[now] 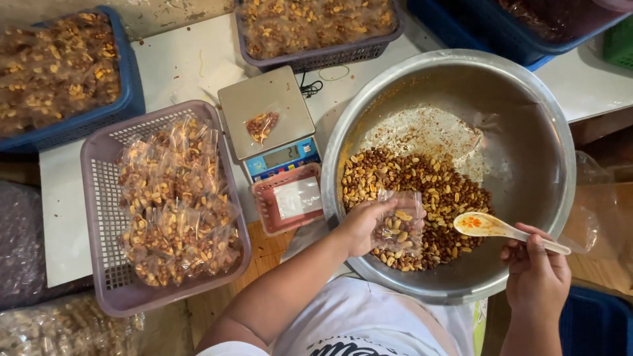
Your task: Scooping roasted nuts from a large metal basin into small plastic bags and weighing them on a digital scale.
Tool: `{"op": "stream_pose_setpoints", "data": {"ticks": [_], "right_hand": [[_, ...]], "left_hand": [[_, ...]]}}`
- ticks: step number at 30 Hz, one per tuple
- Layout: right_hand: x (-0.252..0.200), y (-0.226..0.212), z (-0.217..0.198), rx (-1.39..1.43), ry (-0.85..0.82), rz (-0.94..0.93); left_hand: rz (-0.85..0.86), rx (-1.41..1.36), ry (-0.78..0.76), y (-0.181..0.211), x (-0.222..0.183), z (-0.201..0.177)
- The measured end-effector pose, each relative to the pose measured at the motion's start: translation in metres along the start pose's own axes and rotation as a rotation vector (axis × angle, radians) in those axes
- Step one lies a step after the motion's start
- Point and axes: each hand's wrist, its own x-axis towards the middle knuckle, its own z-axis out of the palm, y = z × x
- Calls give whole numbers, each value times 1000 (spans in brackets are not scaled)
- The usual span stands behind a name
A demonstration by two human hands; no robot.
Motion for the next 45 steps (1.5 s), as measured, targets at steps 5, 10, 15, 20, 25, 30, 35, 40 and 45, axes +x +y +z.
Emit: {"op": "stream_pose_setpoints", "data": {"ticks": [5, 10, 15, 20, 25, 30, 35, 40, 45], "right_hand": [[5, 10, -4, 18, 3, 10], [0, 6, 0, -20, -18, 22], [1, 13, -6, -19, -19, 27], [1, 18, -4, 9, 20, 40], [3, 16, -6, 0, 12, 55], [8, 21, -12, 24, -11, 26], [3, 14, -2, -7, 12, 47], [4, 16, -3, -6, 2, 44], [6, 19, -9, 32, 15, 26]], "left_hand": [[8, 115, 70, -4, 9, -14], [781, 577, 482, 112, -27, -6], [1251, 1195, 992, 199, -23, -111], [984, 1507, 1187, 187, -28, -126], [1036, 1456, 1303, 145, -15, -168], [1402, 898, 881, 127, -23, -122], [871, 145, 351, 114, -27, -61], [502, 122, 192, 65, -32, -8], [315, 74, -132, 28, -5, -21]]}}
